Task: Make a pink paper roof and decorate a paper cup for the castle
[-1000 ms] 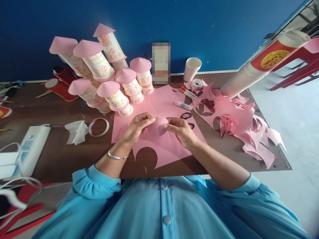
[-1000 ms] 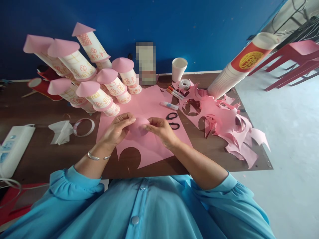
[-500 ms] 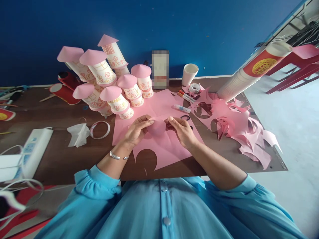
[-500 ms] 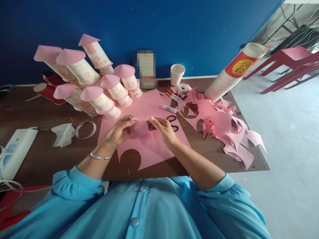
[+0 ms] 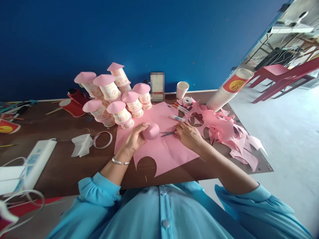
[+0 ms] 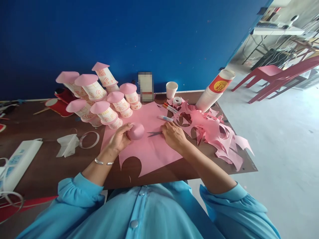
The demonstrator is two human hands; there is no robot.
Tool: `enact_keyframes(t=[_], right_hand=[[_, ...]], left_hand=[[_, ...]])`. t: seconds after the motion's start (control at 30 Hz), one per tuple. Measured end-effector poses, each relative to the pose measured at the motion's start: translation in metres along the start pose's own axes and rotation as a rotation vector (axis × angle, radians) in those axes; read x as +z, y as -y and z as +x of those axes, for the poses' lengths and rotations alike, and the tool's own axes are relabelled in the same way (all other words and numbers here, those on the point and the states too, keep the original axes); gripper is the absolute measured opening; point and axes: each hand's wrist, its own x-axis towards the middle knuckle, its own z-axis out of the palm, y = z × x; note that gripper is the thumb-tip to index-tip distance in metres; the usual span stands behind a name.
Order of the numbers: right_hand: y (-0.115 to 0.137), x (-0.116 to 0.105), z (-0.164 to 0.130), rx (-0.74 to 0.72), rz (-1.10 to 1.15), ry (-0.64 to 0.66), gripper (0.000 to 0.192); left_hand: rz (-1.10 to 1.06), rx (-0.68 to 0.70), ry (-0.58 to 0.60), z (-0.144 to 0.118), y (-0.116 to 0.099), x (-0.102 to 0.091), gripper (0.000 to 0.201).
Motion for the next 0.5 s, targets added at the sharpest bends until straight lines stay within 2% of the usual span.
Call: enact_keyframes(t=[0.07,0.27,0.4,0.5], right_hand=[[-0.003,0.003,-0.005,-0.005,-0.059,0.031,0.027],[-0.004,0.01,-0.013,-0.019,-0.108,-0.012,0.037],[-0.008,0.012,-0.012,0.002,-0.131,-0.023,0.035],[-0.011,0.011,-0.01,-0.004,-0.128,-0.007,0.032]], left_hand=[[-0.035,-0.002,0.014,-0.001,0.0,0.001,0.025],[-0.079,0.027,0.043,-0.005,-0.002,0.005,0.026],[-0.11,0.031,0.094,-0.008,-0.002,0.007,0.026],[-0.157,0.01,0.075,-0.01,-0.003,0.007,0.022]])
